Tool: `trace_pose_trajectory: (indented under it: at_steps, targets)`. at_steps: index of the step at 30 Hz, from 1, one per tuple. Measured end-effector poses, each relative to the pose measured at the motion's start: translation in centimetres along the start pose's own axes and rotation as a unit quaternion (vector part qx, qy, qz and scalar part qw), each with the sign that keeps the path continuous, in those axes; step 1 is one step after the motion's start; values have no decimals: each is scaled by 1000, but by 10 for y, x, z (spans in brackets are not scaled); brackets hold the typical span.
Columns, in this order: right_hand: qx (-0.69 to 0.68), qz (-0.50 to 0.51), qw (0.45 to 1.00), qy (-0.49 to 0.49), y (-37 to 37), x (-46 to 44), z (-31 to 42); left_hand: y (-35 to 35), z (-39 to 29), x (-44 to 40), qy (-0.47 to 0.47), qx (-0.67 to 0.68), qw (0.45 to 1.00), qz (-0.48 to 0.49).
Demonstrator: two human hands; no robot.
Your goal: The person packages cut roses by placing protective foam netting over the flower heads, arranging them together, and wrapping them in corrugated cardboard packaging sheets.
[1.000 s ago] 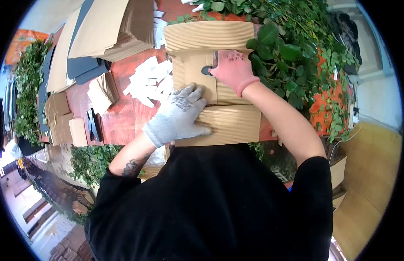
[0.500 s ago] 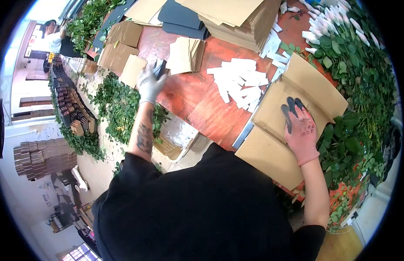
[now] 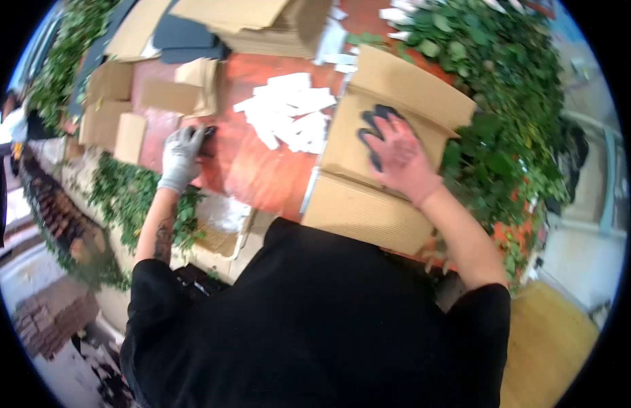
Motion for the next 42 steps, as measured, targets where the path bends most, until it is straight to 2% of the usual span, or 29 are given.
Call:
trace_pose_trajectory:
  at_steps: [1,2,4,5,7,9,11,12,13,15,17,19,21,23,26,28,29,31,33,34,37,38,39,40,42]
  targets:
    - [-41,87,995,-17,-4,-6,-3,-6,3,-5,37,-10,999,28]
    - [-46,144,988,-18,2,-15,1,-2,-1,-7,40,-26,999,16]
    - [-43,125,991,-28,-3,-9,-2,6,-9,-7,51,-43,997,-26]
    - [-45,100,994,-28,-6,-5,-1,1,-8,-9,71,-47,996,-1]
    - [-68,93,993,-32,-10,-2,-5,18,-18,-4,24,-4,998,-53]
    - [-92,152,983,-35,-22,-2,-7,30,-16,4,27,92,987,-131]
    - [-101,143,984,-35,-20,-2,-8,54,-12,11,59,293,934,-197]
    - [-105,138,985,-25,-18,-2,-6,26,-3,14,152,652,728,-146]
    - [-107,142,984,-24,-18,-1,-5,29,0,11,124,680,706,-150]
    - [-66,134,988,-30,-15,-3,-7,57,-43,-13,7,871,458,-178]
    - [-62,120,991,-28,-19,-3,-7,64,-86,-48,-52,968,225,-99]
    - [-54,106,992,-29,-14,-2,-8,55,-112,-79,-20,980,167,-103]
    - [-82,122,989,-26,-10,-5,-5,63,-141,-101,-61,950,261,-157]
    - [-86,126,988,-18,-12,-7,-5,70,-163,-117,-94,941,272,-178]
    - [-93,126,988,-12,-20,-3,-6,63,-175,-134,-84,949,262,-155]
    - [-93,120,988,-17,-31,1,-9,66,-178,-141,-105,964,209,-127]
    - [-169,114,978,-37,-40,4,-12,67,-178,-145,-107,964,210,-124]
    - [-317,103,940,-73,-59,9,-17,67,-180,-153,-113,978,153,-82]
    - [-423,94,896,-94,-71,12,-21,64,-183,-159,-102,979,159,-83]
    - [-457,90,879,-100,-68,11,-21,65,-185,-161,-127,976,156,-89]
    - [-446,124,881,-103,-58,10,-17,66,-182,-169,-182,965,159,-100]
    - [-285,135,946,-78,-38,5,-11,61,-180,-171,-172,965,164,-107]
    - [-115,141,982,-50,-26,1,-8,55,-177,-172,-163,965,169,-115]
    - [-114,141,982,-46,-29,2,-9,59,-179,-170,-163,965,169,-119]
    - [-187,158,966,-79,-40,5,-14,34,-174,-166,35,977,150,-145]
Point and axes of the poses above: each hand's wrist, its own x-axis away from the middle knuckle, its own y-axis out of the back of the hand, z = x × y, the point moved 8 cm from there along -x, towards the middle knuckle
